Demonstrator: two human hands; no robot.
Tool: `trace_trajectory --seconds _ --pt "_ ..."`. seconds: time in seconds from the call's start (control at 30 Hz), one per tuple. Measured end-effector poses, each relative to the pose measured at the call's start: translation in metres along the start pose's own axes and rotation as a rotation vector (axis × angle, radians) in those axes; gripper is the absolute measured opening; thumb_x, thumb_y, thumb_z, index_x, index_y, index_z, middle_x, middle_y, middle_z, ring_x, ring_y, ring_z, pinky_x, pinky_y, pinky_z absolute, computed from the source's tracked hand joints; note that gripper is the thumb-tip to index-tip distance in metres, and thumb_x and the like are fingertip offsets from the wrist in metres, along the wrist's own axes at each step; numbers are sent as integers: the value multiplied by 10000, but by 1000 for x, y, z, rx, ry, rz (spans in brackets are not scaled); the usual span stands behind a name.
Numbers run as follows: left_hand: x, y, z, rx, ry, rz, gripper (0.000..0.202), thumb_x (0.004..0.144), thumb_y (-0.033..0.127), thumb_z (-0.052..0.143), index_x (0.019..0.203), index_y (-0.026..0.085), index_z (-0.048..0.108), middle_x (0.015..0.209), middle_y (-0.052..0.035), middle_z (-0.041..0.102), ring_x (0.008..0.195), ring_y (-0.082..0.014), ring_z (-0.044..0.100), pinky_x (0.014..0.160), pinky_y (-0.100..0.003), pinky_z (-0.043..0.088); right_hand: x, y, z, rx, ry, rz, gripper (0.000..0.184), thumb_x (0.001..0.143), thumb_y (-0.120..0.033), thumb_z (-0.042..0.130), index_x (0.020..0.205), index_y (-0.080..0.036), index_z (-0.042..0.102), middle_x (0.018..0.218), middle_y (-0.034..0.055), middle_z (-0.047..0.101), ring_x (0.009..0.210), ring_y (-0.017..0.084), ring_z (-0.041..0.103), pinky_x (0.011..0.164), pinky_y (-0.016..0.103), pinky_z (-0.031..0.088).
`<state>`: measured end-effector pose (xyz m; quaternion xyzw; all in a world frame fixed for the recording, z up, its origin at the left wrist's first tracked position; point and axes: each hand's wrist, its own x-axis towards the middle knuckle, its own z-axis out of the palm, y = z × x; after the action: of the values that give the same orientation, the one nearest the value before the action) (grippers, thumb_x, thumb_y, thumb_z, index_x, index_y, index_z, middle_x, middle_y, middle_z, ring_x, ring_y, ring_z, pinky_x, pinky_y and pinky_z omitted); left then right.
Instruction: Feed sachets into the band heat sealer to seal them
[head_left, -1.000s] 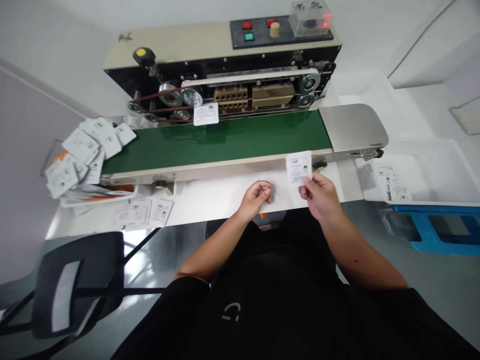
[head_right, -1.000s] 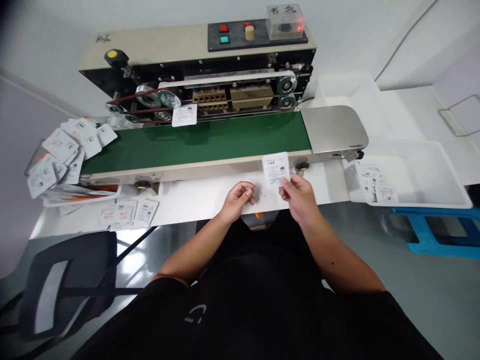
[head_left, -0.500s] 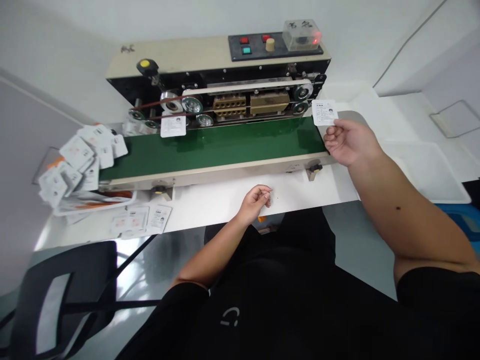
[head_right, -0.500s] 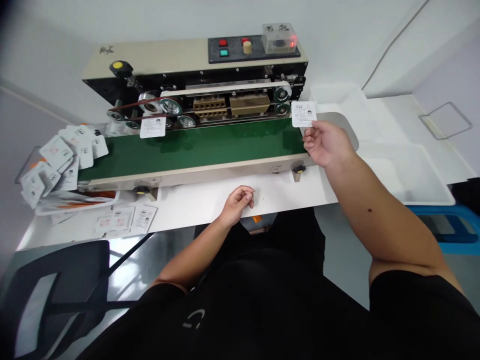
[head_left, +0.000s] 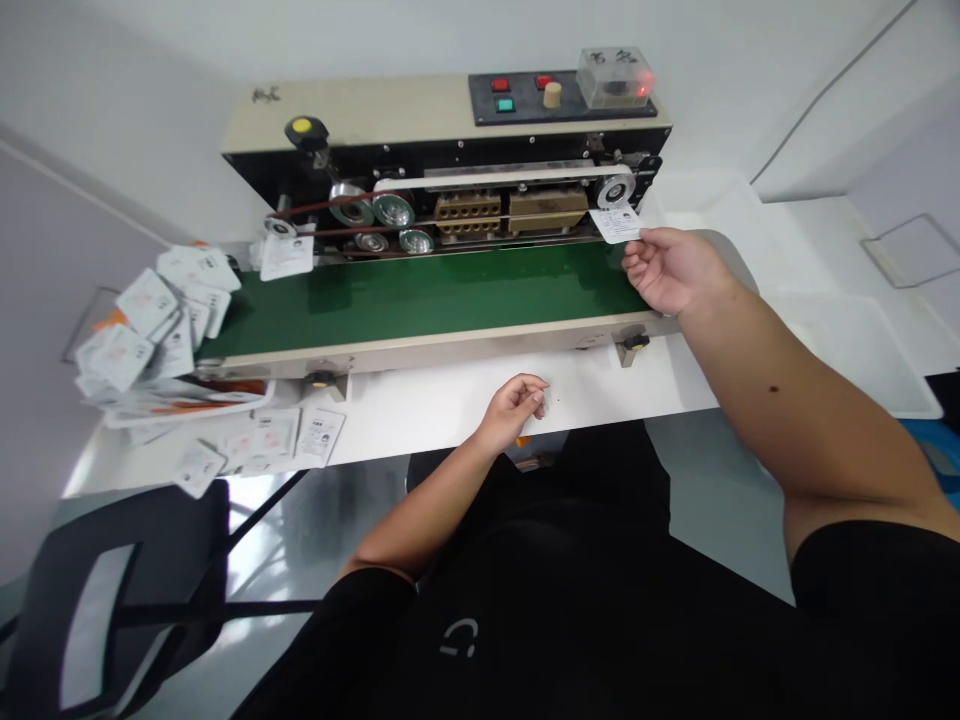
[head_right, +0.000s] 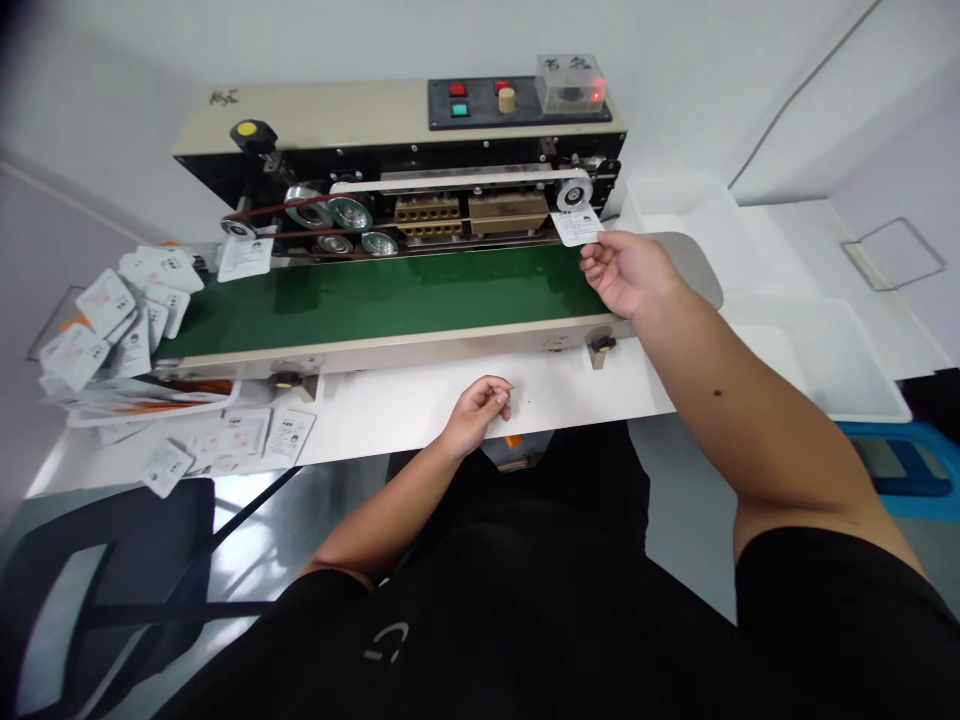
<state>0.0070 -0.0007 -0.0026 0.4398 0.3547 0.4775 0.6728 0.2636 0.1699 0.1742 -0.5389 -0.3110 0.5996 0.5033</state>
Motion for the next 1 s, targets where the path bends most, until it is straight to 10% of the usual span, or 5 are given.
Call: trace_trajectory --seconds 0.7,0.83,1.0 --pt "2 -2 -2 13 14 1 376 949 502 796 1090 171 686 845 2 652 691 -109 641 702 -268 540 -52 12 75 -248 -340 76 369 951 -524 814 992 -163 749 744 80 722 597 141 648 482 233 493" --pt "1 -2 -2 10 17 2 372 952 497 796 1088 169 685 839 2 652 685 -106 634 709 -268 538 -104 2 35 -385 -436 61 422 921 -541 841 1107 -168 780 796 72 739 619 145 657 501 254 487" --pt "1 -1 -2 31 0 1 358 960 491 786 1089 168 698 855 -3 649 695 -107 645 718 -270 539 -154 4 -72 -630 -387 16 454 920 -618 784 1079 -195 825 779 101 722 622 174 636 529 316 461"
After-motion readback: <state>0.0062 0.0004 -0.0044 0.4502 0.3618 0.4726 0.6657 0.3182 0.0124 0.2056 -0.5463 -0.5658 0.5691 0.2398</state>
